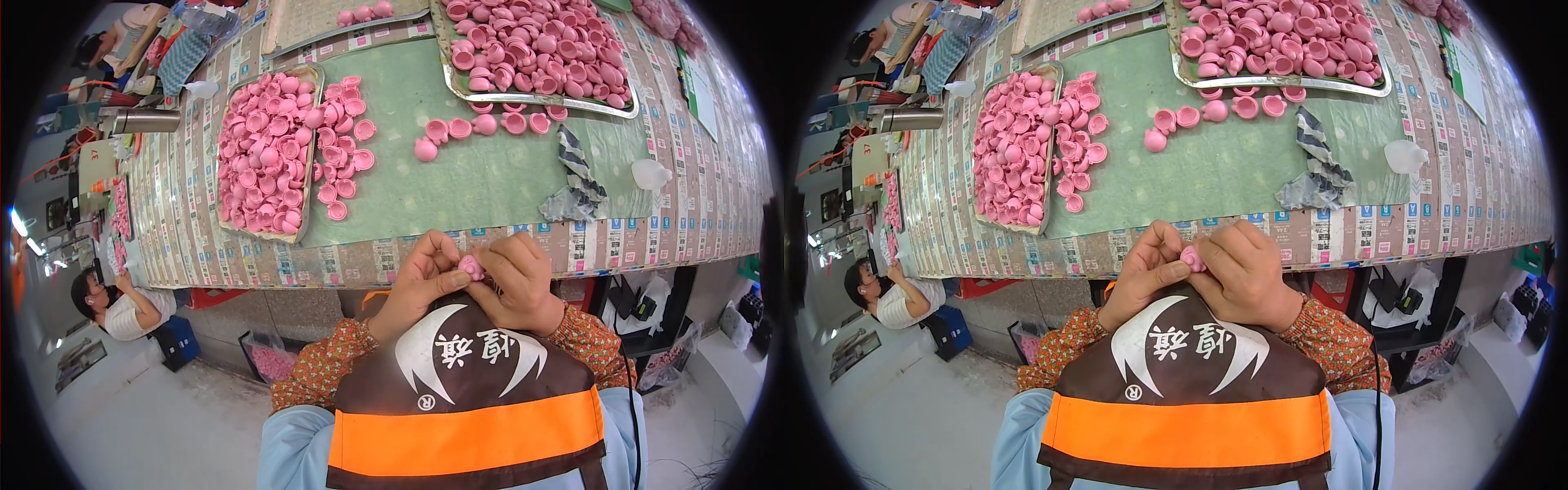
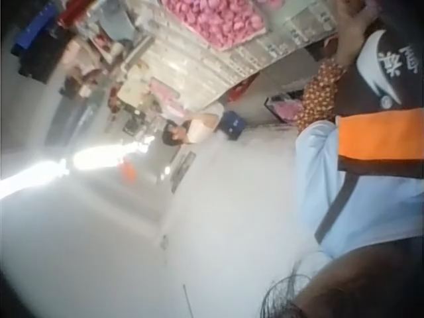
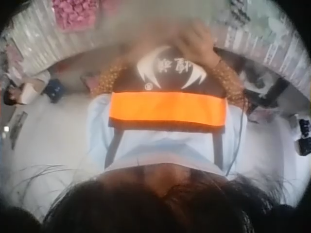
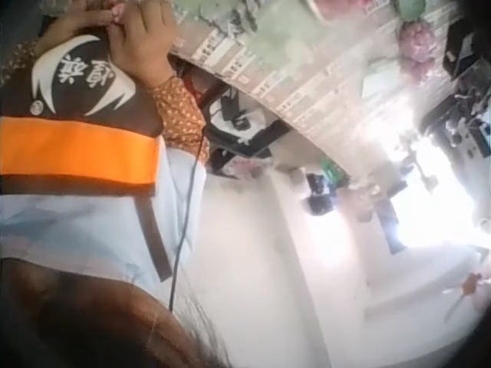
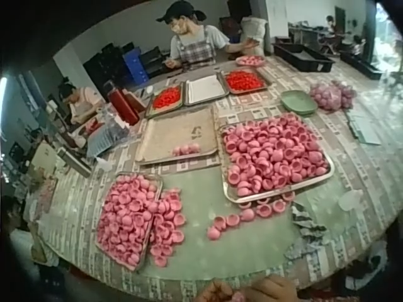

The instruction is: Apply glue to small pink plastic parts and assemble them at a workshop table.

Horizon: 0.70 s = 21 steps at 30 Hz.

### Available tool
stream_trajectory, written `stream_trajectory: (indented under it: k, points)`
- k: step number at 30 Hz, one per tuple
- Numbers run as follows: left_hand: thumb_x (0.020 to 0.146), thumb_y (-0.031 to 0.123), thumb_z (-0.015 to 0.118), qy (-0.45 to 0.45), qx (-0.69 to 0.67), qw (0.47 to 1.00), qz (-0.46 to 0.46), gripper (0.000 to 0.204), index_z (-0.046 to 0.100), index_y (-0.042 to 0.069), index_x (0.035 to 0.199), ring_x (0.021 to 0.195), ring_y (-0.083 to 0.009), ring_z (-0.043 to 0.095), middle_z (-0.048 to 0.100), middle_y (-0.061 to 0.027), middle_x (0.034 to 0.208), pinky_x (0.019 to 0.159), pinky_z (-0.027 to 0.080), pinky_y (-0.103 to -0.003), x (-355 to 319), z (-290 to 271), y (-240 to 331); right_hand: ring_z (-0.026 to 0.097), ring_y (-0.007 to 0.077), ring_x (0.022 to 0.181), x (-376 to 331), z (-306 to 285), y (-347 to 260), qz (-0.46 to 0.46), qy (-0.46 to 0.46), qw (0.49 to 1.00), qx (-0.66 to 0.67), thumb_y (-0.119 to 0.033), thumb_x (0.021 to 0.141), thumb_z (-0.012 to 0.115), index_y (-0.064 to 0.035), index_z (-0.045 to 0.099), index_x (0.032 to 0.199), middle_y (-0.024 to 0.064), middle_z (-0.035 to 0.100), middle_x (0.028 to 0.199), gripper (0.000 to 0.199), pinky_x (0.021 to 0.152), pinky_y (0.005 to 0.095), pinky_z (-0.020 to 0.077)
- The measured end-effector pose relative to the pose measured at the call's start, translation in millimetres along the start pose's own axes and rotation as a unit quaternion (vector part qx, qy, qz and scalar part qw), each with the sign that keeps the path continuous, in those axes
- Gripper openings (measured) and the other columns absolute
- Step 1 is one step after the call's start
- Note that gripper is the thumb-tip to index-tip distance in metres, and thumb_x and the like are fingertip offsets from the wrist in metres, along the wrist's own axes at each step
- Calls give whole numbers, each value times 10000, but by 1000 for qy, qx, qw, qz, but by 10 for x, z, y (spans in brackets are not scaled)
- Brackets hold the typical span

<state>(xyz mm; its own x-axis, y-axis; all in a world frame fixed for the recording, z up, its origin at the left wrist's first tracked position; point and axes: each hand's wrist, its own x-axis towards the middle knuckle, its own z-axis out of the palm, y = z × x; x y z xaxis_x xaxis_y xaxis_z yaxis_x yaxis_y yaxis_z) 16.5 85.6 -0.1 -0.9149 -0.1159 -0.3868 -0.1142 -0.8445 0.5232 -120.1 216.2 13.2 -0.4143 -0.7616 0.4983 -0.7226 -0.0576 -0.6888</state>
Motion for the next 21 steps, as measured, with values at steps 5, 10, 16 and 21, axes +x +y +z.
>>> stream_trajectory:
  k: [5, 10, 16, 21]
  points:
    - [953, 4, 606, 18, -6, 1000, -8, 257, 450, 70, 1145, 1025, -117, 608, 628, -60, 1075, 923, 489, -254, 14, 76, 88, 548, 277, 723, 57, -37, -18, 52, -13, 999, -9, -82, 635, 792, -1, 648, 992, 112, 571, 882, 393, 616, 374, 461]
    - [930, 43, 641, 21, 15, 999, -23, 272, 479, 62, 1147, 1021, -143, 621, 647, -86, 1083, 919, 489, -274, 21, 42, 80, 548, 283, 743, 33, -52, 10, 45, -50, 998, 17, -69, 621, 811, -1, 657, 1014, 112, 569, 885, 428, 625, 378, 447]
    - [920, 49, 657, 32, 4, 999, -25, 222, 521, 47, 1096, 977, -127, 628, 658, -75, 1046, 890, 499, -264, -8, 15, 42, 538, 263, 655, -4, -9, 3, 5, -29, 1000, 4, -77, 581, 804, 28, 677, 927, 100, 575, 811, 383, 558, 361, 439]
    - [916, 42, 662, 37, 13, 999, -33, 215, 526, 43, 1083, 962, -125, 630, 662, -77, 1034, 883, 499, -261, -20, -19, 27, 536, 245, 631, -42, 16, -5, -17, -15, 1000, -15, -79, 577, 799, 33, 684, 882, 87, 577, 782, 344, 526, 346, 428]
